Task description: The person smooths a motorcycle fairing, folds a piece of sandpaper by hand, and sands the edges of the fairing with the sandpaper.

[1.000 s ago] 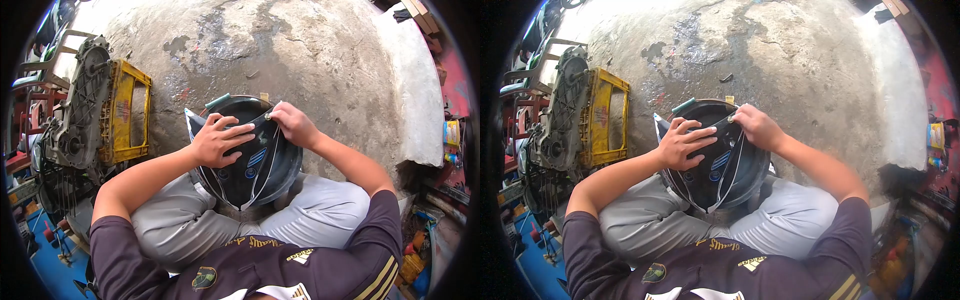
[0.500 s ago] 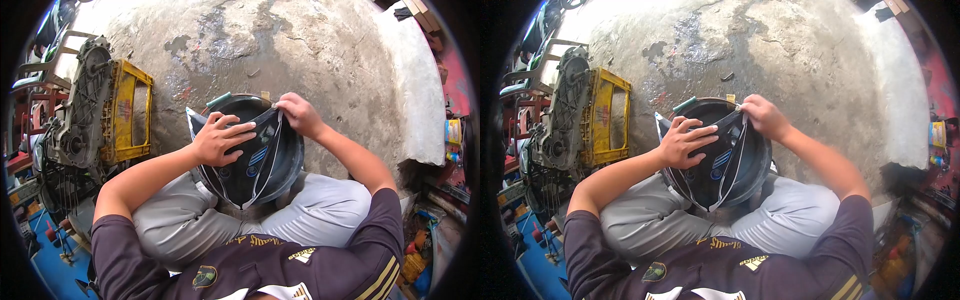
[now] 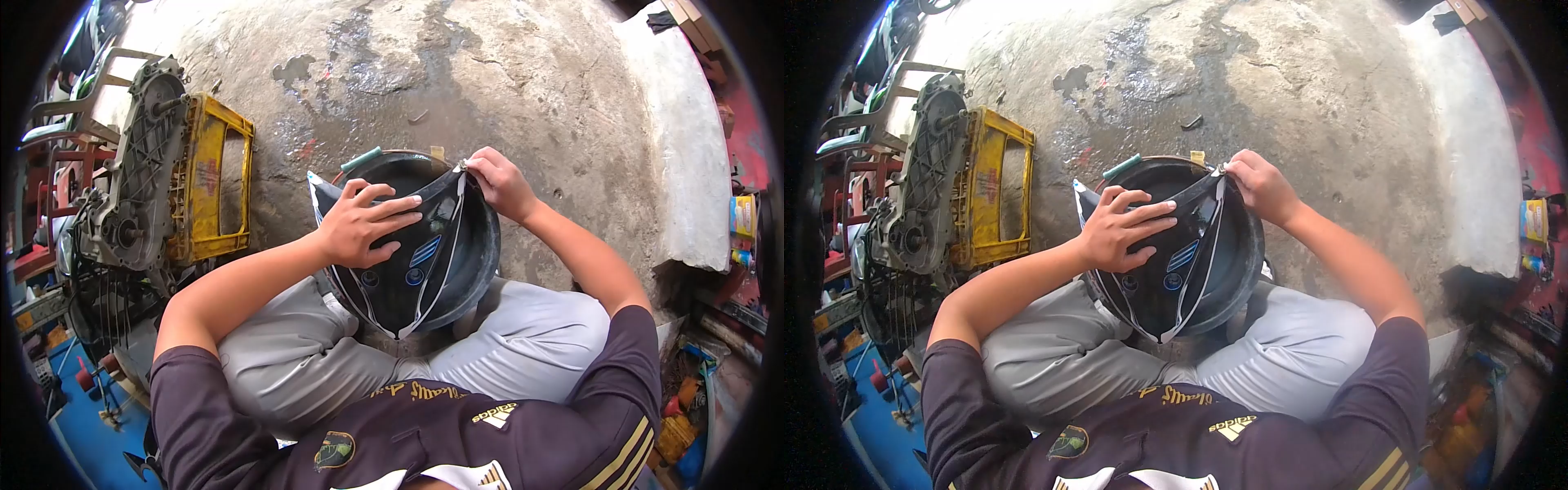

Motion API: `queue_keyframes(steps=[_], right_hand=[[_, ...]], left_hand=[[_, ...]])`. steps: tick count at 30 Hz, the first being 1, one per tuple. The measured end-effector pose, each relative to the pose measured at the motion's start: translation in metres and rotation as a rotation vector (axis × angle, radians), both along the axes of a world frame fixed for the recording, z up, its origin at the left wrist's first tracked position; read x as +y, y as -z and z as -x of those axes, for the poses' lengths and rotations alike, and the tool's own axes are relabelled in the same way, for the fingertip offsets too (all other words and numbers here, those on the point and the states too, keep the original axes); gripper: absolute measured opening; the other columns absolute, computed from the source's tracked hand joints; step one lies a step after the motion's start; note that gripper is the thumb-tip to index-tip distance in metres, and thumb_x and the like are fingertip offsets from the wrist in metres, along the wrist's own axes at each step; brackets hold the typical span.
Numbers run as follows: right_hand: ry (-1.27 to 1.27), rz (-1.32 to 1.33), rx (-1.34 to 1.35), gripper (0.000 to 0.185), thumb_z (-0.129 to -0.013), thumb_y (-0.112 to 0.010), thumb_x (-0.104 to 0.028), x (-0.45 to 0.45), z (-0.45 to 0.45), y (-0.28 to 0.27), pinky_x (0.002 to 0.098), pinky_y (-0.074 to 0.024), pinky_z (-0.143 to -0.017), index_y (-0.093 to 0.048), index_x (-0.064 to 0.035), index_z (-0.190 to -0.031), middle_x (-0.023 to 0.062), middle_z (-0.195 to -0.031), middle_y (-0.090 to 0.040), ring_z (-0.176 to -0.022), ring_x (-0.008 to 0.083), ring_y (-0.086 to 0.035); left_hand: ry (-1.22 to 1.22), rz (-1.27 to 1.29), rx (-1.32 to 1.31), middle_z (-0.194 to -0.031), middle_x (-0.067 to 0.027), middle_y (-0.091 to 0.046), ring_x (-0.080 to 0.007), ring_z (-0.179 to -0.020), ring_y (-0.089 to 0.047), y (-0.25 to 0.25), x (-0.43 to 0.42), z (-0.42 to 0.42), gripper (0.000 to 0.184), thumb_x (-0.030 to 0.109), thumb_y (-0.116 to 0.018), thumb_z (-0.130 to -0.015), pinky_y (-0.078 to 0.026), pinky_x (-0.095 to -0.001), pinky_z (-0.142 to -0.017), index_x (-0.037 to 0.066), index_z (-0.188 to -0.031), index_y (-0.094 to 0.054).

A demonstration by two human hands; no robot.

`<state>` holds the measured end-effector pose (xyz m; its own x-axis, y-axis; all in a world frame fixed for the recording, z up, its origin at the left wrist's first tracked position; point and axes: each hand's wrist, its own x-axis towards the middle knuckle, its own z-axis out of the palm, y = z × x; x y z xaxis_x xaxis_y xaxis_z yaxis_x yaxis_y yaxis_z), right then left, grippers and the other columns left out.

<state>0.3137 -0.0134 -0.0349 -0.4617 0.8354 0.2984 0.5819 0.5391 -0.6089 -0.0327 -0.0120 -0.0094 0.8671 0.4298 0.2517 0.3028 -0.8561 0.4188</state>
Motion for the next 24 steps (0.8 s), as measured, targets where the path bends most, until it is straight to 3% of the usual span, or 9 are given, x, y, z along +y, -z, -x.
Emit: queue_keyframes(steps=[3, 6, 9, 14, 21, 24], right_hand=[[0.04, 0.006, -0.004, 0.02, -0.089, -0.069, 0.006, -0.007, 0.01, -0.003, 0.0436, -0.059, -0.086, -0.068, -0.0005, -0.108, 0.0162, -0.11, -0.066, -0.102, 0.0375, -0.069], [-0.091, -0.048, 0.047, 0.018, -0.091, -0.07, 0.004, -0.009, 0.017, -0.005, 0.0427, -0.0591, -0.086, -0.069, 0.0, -0.109, 0.0152, -0.111, -0.067, -0.101, 0.0356, -0.069], [0.046, 0.014, 0.04, 0.021, -0.09, -0.071, 0.005, 0.001, 0.003, 0.001, 0.0426, -0.0593, -0.088, -0.069, 0.0001, -0.11, 0.0155, -0.112, -0.067, -0.103, 0.0363, -0.07], [-0.081, -0.037, 0.054, 0.02, -0.09, -0.071, 0.004, -0.009, 0.022, -0.008, 0.043, -0.0595, -0.089, -0.069, -0.0006, -0.109, 0.0171, -0.112, -0.068, -0.105, 0.0376, -0.07], [0.005, -0.014, -0.028, 0.024, -0.087, -0.071, 0.004, 0.003, 0.0, -0.003, 0.0432, -0.0595, -0.091, -0.069, -0.0014, -0.111, 0.0167, -0.113, -0.068, -0.107, 0.0384, -0.07], [-0.101, -0.005, 0.018, 0.021, -0.089, -0.072, 0.003, -0.005, 0.013, -0.011, 0.043, -0.0594, -0.091, -0.069, -0.0007, -0.109, 0.0165, -0.113, -0.068, -0.107, 0.0377, -0.07]], left_hand=[[0.004, -0.001, -0.007, -0.159, 0.006, -0.057, -0.0272, -0.128, -0.054, -0.001, 0.001, -0.001, 0.071, 0.031, -0.081, -0.075, -0.037, -0.0475, -0.108, 0.026, -0.145, -0.068], [0.002, -0.004, -0.003, -0.159, 0.006, -0.057, -0.0271, -0.128, -0.054, -0.001, 0.001, -0.001, 0.071, 0.031, -0.081, -0.075, -0.037, -0.0474, -0.108, 0.026, -0.145, -0.068], [-0.001, -0.011, 0.004, -0.159, 0.0059, -0.057, -0.027, -0.128, -0.054, -0.001, 0.0, 0.0, 0.071, 0.031, -0.081, -0.075, -0.037, -0.0473, -0.108, 0.027, -0.145, -0.068], [0.002, -0.008, 0.015, -0.159, 0.0056, -0.057, -0.027, -0.128, -0.054, -0.001, 0.001, -0.002, 0.071, 0.031, -0.081, -0.075, -0.037, -0.0472, -0.108, 0.026, -0.145, -0.068], [0.004, -0.006, 0.005, -0.158, 0.0053, -0.058, -0.027, -0.129, -0.054, -0.001, 0.001, -0.001, 0.071, 0.03, -0.081, -0.075, -0.037, -0.0477, -0.108, 0.025, -0.144, -0.068], [0.008, -0.001, 0.002, -0.158, 0.0052, -0.058, -0.0271, -0.129, -0.054, -0.001, 0.001, -0.002, 0.071, 0.03, -0.081, -0.074, -0.037, -0.0475, -0.108, 0.025, -0.144, -0.069]])
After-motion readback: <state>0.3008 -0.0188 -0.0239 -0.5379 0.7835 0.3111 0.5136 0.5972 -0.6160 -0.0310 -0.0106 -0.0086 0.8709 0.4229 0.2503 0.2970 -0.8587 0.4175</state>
